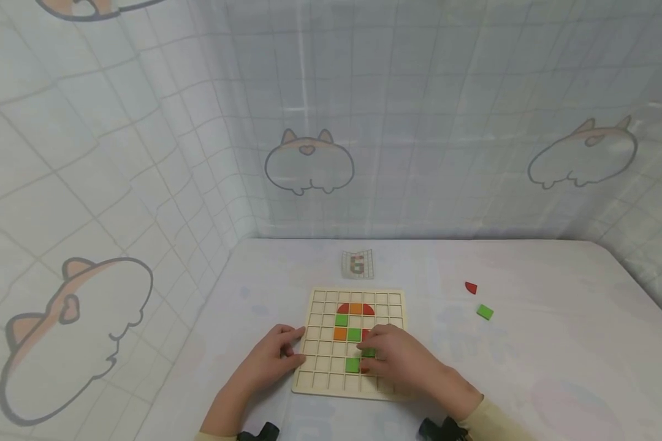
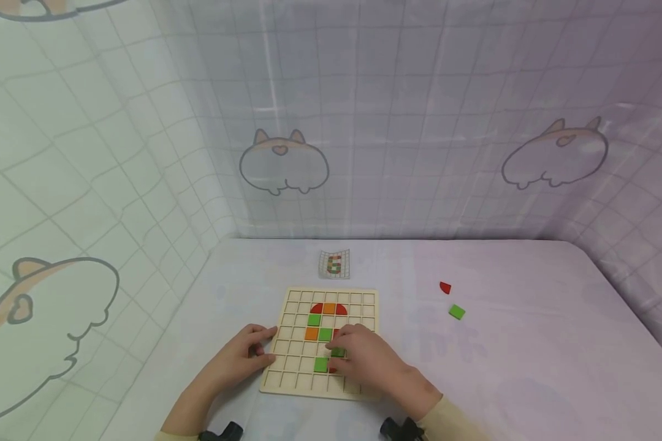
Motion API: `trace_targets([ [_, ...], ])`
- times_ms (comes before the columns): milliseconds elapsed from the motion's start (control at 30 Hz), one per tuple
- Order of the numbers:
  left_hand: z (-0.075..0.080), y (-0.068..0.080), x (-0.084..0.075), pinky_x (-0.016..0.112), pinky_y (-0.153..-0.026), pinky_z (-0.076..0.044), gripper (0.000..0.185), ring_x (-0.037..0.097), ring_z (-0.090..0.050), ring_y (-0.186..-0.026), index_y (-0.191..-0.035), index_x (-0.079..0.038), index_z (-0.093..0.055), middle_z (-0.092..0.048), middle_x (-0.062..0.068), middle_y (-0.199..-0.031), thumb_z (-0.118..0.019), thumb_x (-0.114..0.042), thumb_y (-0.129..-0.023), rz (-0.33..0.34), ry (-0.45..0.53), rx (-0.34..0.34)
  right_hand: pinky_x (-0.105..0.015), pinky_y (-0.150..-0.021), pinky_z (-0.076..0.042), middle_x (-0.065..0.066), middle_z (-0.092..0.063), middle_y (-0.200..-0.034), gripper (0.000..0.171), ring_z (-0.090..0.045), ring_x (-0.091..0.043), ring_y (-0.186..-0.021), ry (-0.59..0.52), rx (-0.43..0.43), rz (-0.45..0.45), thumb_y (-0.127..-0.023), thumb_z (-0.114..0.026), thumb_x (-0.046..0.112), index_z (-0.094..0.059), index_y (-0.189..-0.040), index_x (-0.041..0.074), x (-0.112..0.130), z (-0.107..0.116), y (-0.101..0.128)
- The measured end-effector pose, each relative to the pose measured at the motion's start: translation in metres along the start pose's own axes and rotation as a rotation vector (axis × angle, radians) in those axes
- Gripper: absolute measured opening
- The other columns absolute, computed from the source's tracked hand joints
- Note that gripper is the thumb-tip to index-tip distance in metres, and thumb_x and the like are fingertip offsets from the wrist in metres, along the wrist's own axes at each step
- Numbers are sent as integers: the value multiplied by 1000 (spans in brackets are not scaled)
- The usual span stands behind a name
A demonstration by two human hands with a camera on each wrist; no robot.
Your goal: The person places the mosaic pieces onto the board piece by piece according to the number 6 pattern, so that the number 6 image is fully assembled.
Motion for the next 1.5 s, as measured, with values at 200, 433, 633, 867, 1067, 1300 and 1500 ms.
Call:
trace_targets([
  [200, 2, 2, 1, 23, -61, -40, 58, 11, -48, -77, -130, -20, -50, -43, -6, -105, -70, -34, -77, 19, -5, -7, -27, -75, -45, 10, -58, -93, 26, -52, -7, -86, -36, -21, -75, -78, -69, 32, -70, -101, 20, -17, 17, -1],
  [433, 2, 2, 1, 23, -62, -40, 59, 10, -48, -77, -130, -19, -50, -43, -6, -104, -70, -34, -77, 12, -6, 2, -30, -78, -44, 12, -57, -96, 28, -52, -8, -91, 7, -80, -215, -79, -68, 33, -68, -104, 21, -48, 40, 6],
  [633, -1, 1, 0, 23, -63, -40, 59, 10, -47, -77, -130, -18, -50, -44, -6, -104, -69, -35, -77, 5, -4, 12, -32, -81, -44, 13, -57, -100, 31, -52, -8, -96, 31, -126, -349, -76, -71, 34, -68, -105, 23, -80, 56, 19],
  [867, 0, 3, -1, 23, -63, -40, 59, 10, -47, -77, -130, -18, -50, -44, -6, -104, -69, -34, -77, 2, -10, 7, -38, -81, -44, 6, -58, -103, 32, -53, -15, -98, 85, -167, -404, -79, -69, 29, -65, -110, 19, -123, 70, 34],
  [1067, 0, 2, -2, 23, -63, -40, 59, 9, -47, -77, -130, -18, -50, -44, -6, -104, -69, -34, -77, 3, -4, 2, -41, -80, -43, -2, -60, -104, 33, -55, -21, -96, 117, -217, -380, -81, -66, 26, -64, -112, 11, -146, 92, 42],
  [1300, 1, 2, -3, 23, -63, -39, 58, 10, -47, -77, -130, -17, -50, -44, -4, -103, -70, -33, -77, -9, 3, -1, -47, -84, -40, -11, -58, -106, 34, -53, -30, -100, 158, -214, -376, -83, -64, 22, -63, -113, 6, -168, 108, 51],
  [1500, 0, 2, -4, 23, -63, -39, 58, 10, -47, -77, -129, -17, -51, -44, -4, -103, -70, -32, -77, -3, -2, 5, -45, -77, -42, -12, -58, -102, 35, -55, -27, -89, 188, -208, -372, -82, -65, 20, -62, -113, 4, -186, 120, 57],
])
Point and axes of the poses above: each hand's wrist, its own y-axis away from the middle knuckle, its own z-axis out of the back of the hand, x = y × z, the point moved 10 cm from there along -y, towards the middle knuckle
